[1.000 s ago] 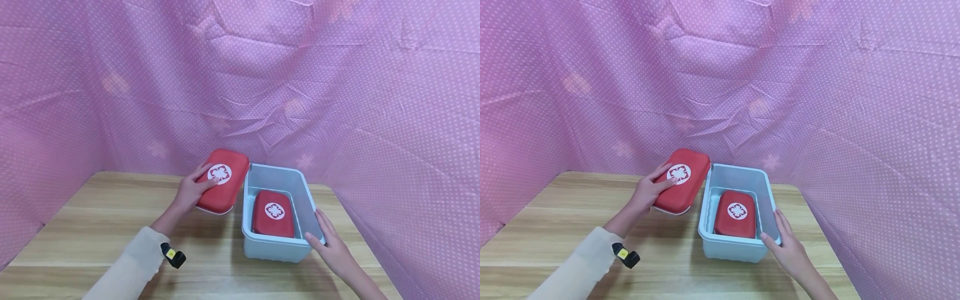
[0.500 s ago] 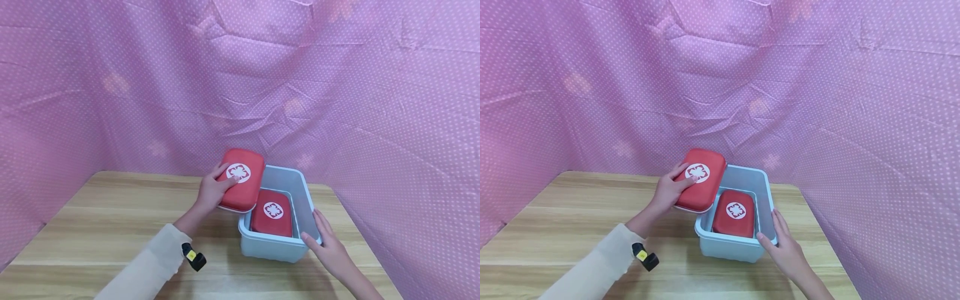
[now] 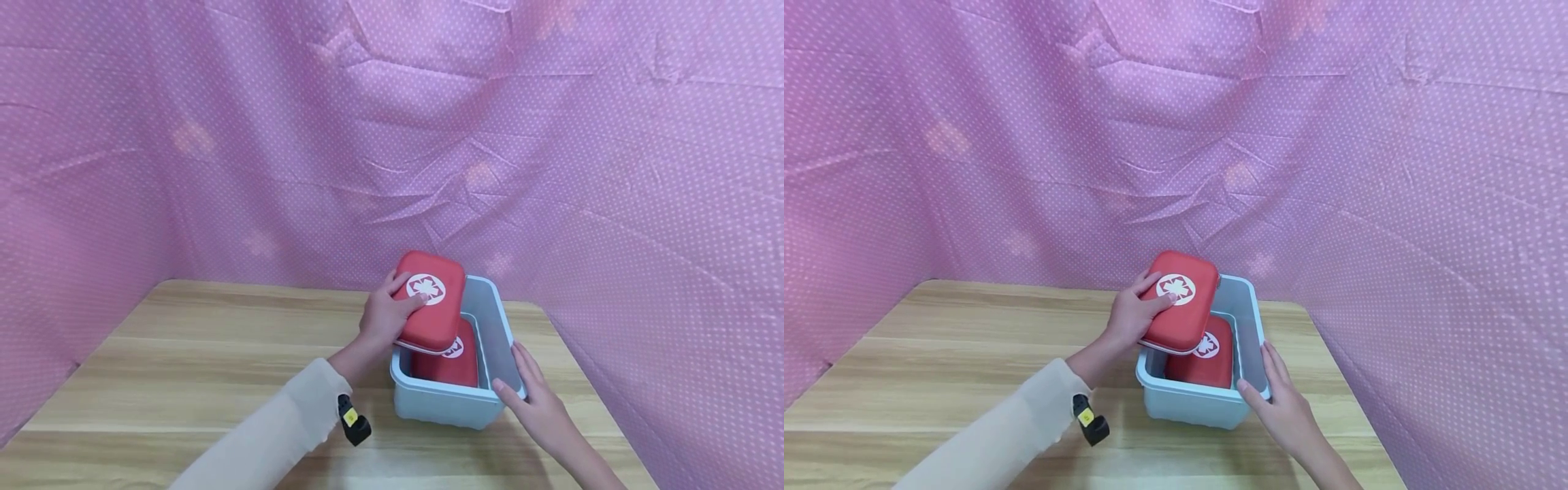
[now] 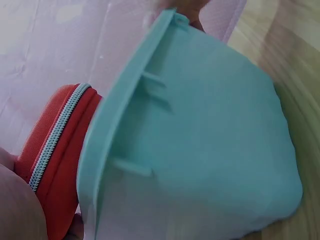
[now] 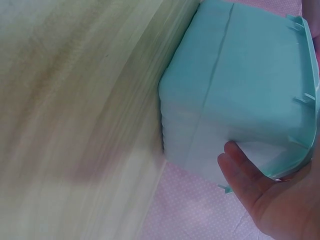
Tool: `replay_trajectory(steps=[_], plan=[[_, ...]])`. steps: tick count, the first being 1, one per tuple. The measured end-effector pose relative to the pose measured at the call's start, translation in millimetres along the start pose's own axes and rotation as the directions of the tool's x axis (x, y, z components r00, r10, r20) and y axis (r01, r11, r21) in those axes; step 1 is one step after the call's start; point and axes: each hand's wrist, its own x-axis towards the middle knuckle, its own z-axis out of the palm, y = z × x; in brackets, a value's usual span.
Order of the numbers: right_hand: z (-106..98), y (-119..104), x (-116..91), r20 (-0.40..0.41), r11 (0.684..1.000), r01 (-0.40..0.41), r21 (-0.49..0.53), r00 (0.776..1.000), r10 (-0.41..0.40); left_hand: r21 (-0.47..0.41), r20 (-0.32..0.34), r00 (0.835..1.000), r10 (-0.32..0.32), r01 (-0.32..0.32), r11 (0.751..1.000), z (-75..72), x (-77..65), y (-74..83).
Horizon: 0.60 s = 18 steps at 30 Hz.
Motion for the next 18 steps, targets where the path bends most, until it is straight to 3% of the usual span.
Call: replay_trajectory(steps=[10,18], plan=[[2.4,-1.1,5.8,-0.021,0.999,0.036,-0.025,0.999,-0.037,0.083,0.002,1.000,0.005,-0.005,0.997,11.9,1.7,7.4],[3.6,-0.2,5.1,-0.042,0.998,0.031,-0.058,0.999,-0.033,0.152,-0.021,0.999,-0.036,0.039,0.988,33.5,5.4,13.1]])
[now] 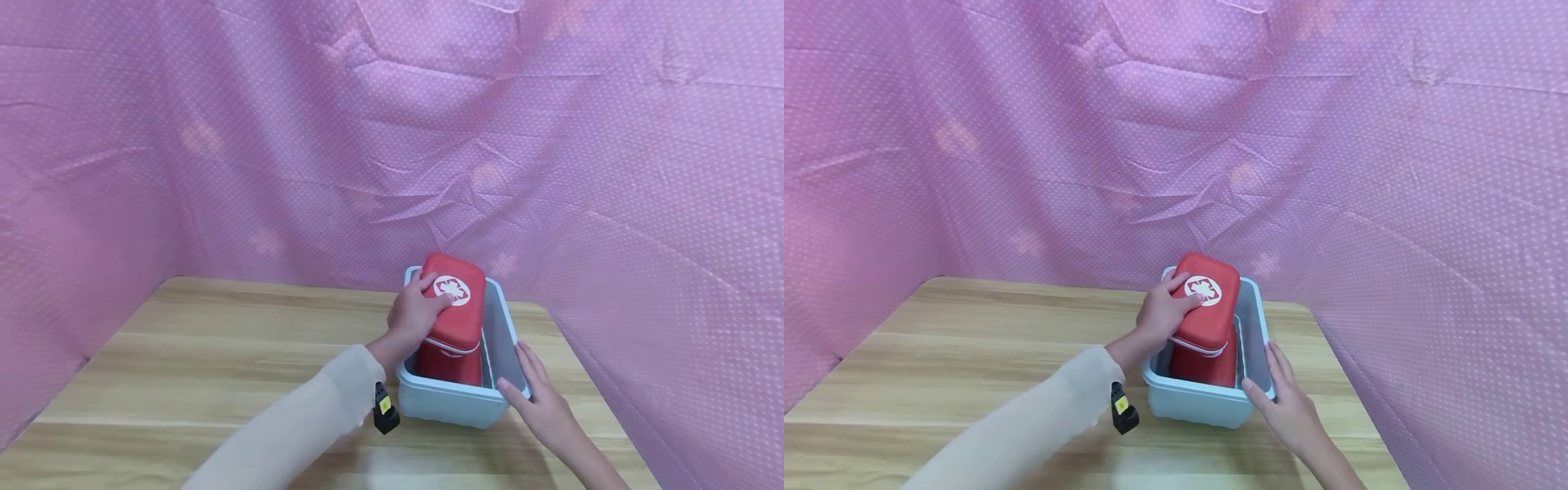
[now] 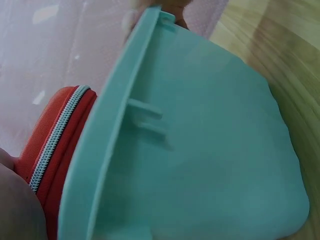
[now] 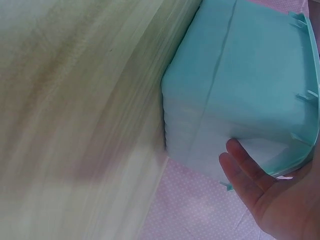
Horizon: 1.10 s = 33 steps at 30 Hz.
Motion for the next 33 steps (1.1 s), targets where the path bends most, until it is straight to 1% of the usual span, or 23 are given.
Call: replay_trajectory(steps=[2,4,8,11,16,25,28,31,33], plan=[[-0.3,-0.3,-0.5,-0.004,1.000,-0.003,-0.008,1.000,0.003,0.013,0.002,1.000,-0.016,0.016,1.000,6.3,1.3,0.7],[-0.7,-0.6,-1.2,-0.011,1.000,-0.004,-0.014,1.000,0.004,0.004,0.014,0.999,-0.035,0.035,0.999,11.7,1.8,0.5],[-1.0,-1.3,-2.2,-0.016,1.000,-0.006,-0.021,1.000,0.005,0.004,0.020,0.998,-0.054,0.054,0.999,19.2,2.7,0.0],[-0.9,-1.8,-2.5,-0.016,1.000,-0.006,-0.031,1.000,0.005,0.013,-0.001,0.999,-0.042,0.042,0.999,22.4,4.2,0.5],[-1.5,-2.7,-3.1,-0.014,0.999,-0.001,-0.033,1.000,0.001,0.030,0.004,0.999,-0.038,0.038,0.999,26.8,3.8,-0.8],[-1.0,-4.6,-3.0,-0.009,0.999,-0.003,-0.035,1.000,0.003,0.144,0.037,0.999,-0.033,0.027,0.989,38.7,0.0,-11.6],[-1.4,-3.8,-3.2,-0.003,1.000,-0.008,-0.027,1.000,0.008,0.181,0.033,0.998,-0.050,0.044,0.983,43.2,0.4,-17.0],[-1.5,-2.5,-3.4,0.010,1.000,-0.011,-0.013,1.000,0.011,0.223,0.023,0.999,-0.047,0.041,0.974,45.8,1.7,-21.2],[-1.5,-1.5,-3.3,0.013,1.000,-0.006,-0.008,1.000,0.006,0.234,0.036,0.998,-0.051,0.042,0.971,46.2,1.3,-22.7]])
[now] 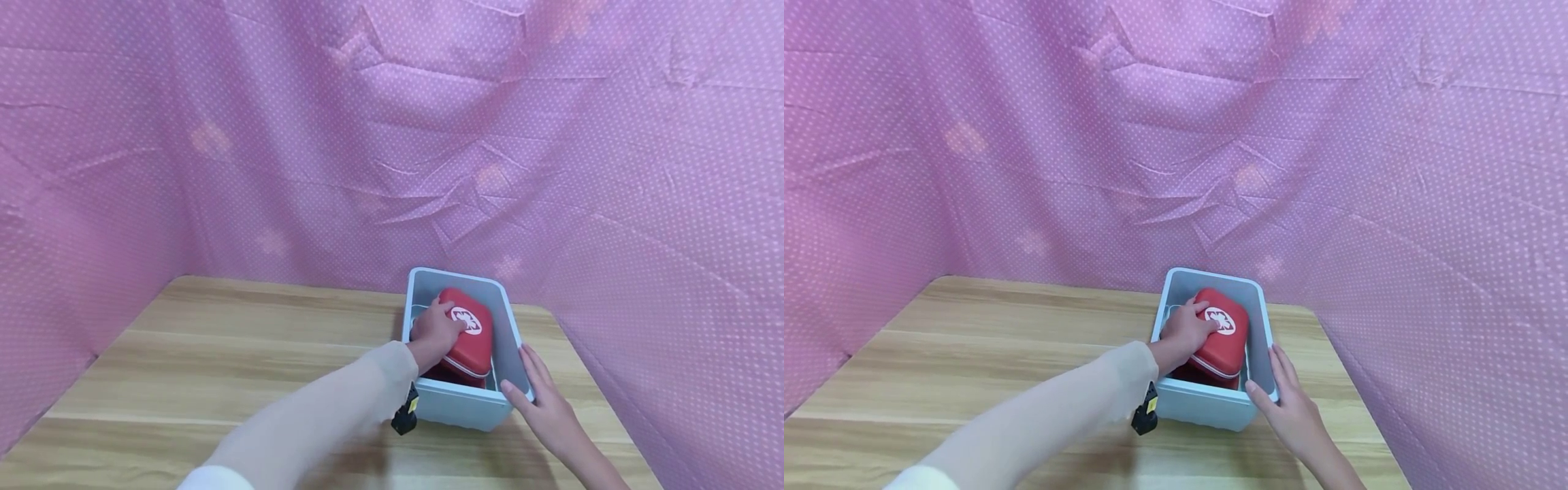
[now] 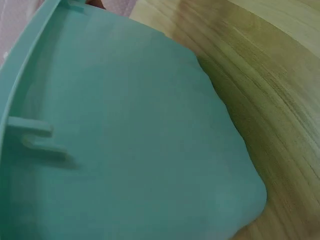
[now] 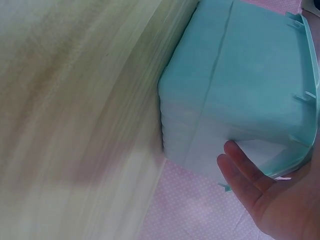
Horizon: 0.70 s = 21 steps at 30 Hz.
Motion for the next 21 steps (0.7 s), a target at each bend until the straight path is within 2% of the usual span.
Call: replay_trajectory(steps=[6,13,21], plan=[[0.0,0.6,-0.6,-0.006,1.000,0.018,0.011,1.000,-0.018,0.018,0.029,1.000,0.011,-0.012,1.000,1.0,-0.4,-3.3],[0.3,-0.3,-1.0,-0.004,1.000,-0.004,-0.009,1.000,0.004,0.027,0.056,0.998,0.027,-0.028,0.999,1.8,-2.3,-5.9],[1.7,-0.7,0.5,-0.021,1.000,0.011,-0.009,1.000,-0.011,0.099,0.100,0.995,0.019,-0.029,0.995,-0.2,-7.0,-3.1]])
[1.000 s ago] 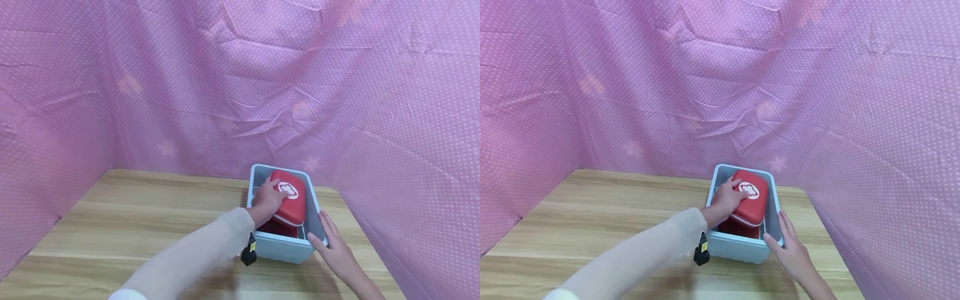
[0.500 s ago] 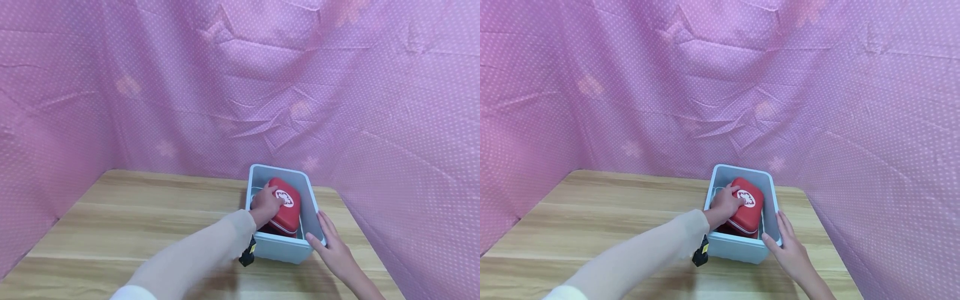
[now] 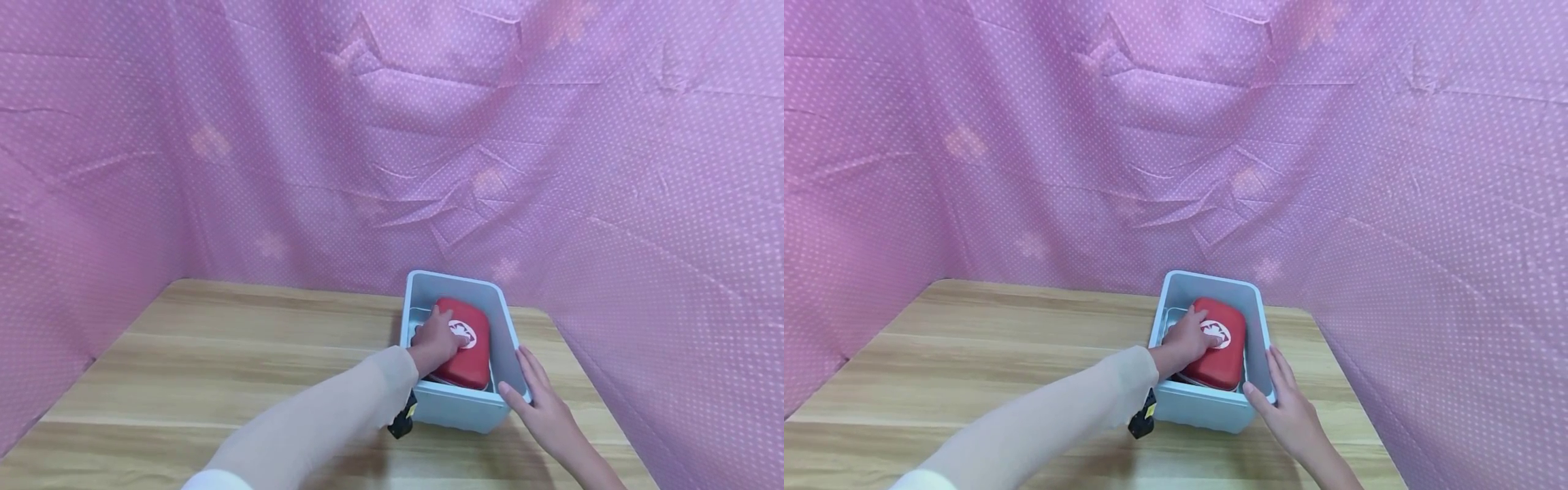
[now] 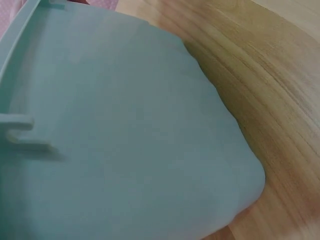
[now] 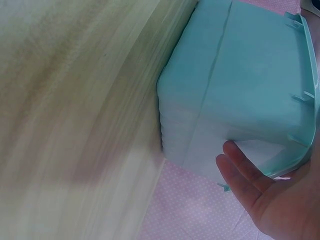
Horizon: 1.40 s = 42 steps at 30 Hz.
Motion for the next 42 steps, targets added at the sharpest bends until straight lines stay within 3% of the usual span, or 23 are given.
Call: replay_trajectory(steps=[8,14,25,33,42], plan=[[-1.9,1.5,-1.0,0.012,1.000,-0.004,-0.012,1.000,0.004,0.032,0.019,1.000,0.022,-0.023,0.999,0.2,-3.9,1.0],[-3.3,3.5,-1.4,0.016,1.000,-0.009,-0.007,1.000,0.009,0.063,-0.007,0.997,0.073,-0.072,0.995,2.2,-5.0,3.6],[-2.4,4.9,-0.1,0.019,1.000,-0.001,0.002,1.000,0.001,0.212,0.017,0.981,0.196,-0.195,0.958,-2.8,-8.9,7.2],[-2.0,1.2,0.3,0.024,1.000,-0.003,0.021,1.000,0.002,0.275,0.070,0.948,0.311,-0.318,0.907,-37.4,-25.5,0.2],[-2.9,-2.0,-2.0,0.036,1.000,-0.011,0.015,0.999,0.010,0.307,0.122,0.920,0.372,-0.391,0.868,-83.1,-49.2,-17.2]])
